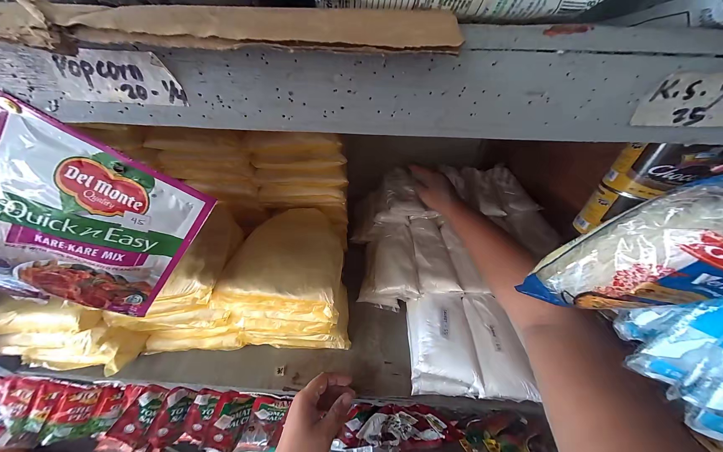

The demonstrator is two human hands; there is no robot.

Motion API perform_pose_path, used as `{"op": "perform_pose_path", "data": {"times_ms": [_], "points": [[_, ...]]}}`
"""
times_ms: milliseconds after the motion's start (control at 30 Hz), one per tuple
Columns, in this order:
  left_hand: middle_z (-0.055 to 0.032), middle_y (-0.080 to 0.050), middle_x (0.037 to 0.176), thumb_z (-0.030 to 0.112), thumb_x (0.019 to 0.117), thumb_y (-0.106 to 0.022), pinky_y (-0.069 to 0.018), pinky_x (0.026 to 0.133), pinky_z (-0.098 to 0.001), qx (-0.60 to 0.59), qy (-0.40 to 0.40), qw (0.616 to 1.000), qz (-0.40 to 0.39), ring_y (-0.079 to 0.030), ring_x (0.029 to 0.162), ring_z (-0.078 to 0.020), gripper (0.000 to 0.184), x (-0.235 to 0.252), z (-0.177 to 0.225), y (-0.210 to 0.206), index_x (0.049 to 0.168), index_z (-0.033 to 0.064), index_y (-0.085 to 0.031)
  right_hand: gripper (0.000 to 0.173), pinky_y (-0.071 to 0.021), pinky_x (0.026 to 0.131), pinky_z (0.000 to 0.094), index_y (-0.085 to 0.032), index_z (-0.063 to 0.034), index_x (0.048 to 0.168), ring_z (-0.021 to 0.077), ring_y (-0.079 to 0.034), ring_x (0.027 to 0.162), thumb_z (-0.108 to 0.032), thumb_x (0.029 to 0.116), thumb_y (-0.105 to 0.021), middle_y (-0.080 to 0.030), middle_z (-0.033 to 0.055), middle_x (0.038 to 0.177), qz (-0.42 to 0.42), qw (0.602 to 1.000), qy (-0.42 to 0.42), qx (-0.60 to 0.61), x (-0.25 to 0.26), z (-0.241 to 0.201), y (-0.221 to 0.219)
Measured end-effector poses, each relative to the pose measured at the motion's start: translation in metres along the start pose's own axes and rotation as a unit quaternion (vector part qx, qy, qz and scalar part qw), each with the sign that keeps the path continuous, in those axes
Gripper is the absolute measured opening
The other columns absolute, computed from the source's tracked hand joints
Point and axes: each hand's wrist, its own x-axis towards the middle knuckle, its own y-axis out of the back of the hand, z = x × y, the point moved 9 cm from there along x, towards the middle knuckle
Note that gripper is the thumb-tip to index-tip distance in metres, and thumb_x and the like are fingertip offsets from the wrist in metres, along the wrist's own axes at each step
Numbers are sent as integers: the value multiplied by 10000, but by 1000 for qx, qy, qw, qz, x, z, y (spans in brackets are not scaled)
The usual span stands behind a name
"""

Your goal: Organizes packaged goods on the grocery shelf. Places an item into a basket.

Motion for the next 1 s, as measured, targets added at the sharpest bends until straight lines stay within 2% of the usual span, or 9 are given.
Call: {"op": "perform_pose_path", "data": {"times_ms": [67, 167, 333, 500, 700, 800, 900, 933, 1000], "points": [[-44, -751, 960, 34, 952, -653, -601, 832, -267, 2, 11, 1000, 0, -720, 857, -66, 213, -1, -5, -3, 1150, -46, -649, 674, -279, 1230, 562, -382, 43, 1548, 432, -336, 1500, -336, 1035, -599, -368, 292, 1593, -12, 999, -13, -49, 12, 2, -30], [-60, -749, 970, 31, 953, -647, -597, 836, -270, 5, 20, 1000, -8, -719, 866, -71, 220, 0, -10, -8, 1155, -56, -646, 955, -245, 1202, 649, -295, 34, 1584, 445, -213, 1545, -604, 952, -622, -233, 291, 1653, -73, 982, -123, -126, 6, 2, -70], [-40, -751, 959, 20, 954, -643, -602, 820, -267, -9, 21, 1000, 5, -719, 849, -62, 215, -3, -13, -5, 1155, -56, -643, 1098, -252, 1225, 595, -196, 80, 1589, 451, -192, 1544, -493, 853, -774, -168, 322, 1653, -116, 954, -240, -136, 10, -6, -84], [-68, -753, 979, 22, 949, -647, -604, 856, -295, -5, 9, 1000, 13, -728, 885, -86, 222, -6, -14, -4, 1146, -79, -645, 954, -300, 1154, 679, -287, 46, 1573, 483, -244, 1512, -428, 880, -739, -237, 312, 1633, -84, 946, -286, -129, 18, -9, -80], [-53, -755, 976, 5, 946, -639, -607, 854, -281, -21, 0, 1000, 17, -728, 880, -71, 201, -10, -17, -2, 1133, -69, -649, 1011, -125, 1195, 720, -154, 38, 1618, 480, -67, 1563, -571, 948, -605, -100, 304, 1680, -106, 937, -269, -197, 33, -5, -96], [-43, -753, 966, 8, 947, -639, -610, 823, -274, -28, 6, 999, 16, -726, 860, -68, 190, -13, -18, -1, 1125, -55, -657, 976, -90, 1224, 681, -148, 32, 1621, 460, -56, 1570, -531, 968, -605, -82, 293, 1687, -111, 943, -268, -162, 36, -4, -101], [-31, -751, 953, 23, 945, -643, -609, 789, -262, -27, -1, 999, 24, -720, 835, -65, 203, -12, -14, 2, 1136, -43, -658, 784, -217, 1238, 583, -199, 40, 1608, 436, -206, 1547, -413, 1061, -531, -190, 298, 1662, -77, 968, -238, -32, 31, -17, -85], [-28, -751, 955, 35, 943, -642, -608, 790, -255, -22, -13, 999, 30, -720, 839, -62, 216, -9, -9, 1, 1146, -38, -659, 777, -221, 1237, 578, -172, 19, 1620, 442, -181, 1551, -425, 1074, -502, -151, 296, 1671, -70, 968, -241, -8, 26, -21, -73], [-39, -749, 977, 77, 954, -643, -609, 805, -256, -6, -54, 998, 38, -722, 862, -67, 244, 5, 6, -4, 1170, -35, -652, 789, -154, 1215, 684, -220, -44, 1632, 482, -89, 1560, -519, 1054, -470, -98, 281, 1690, -37, 972, -229, -28, 20, -14, -52]]}}
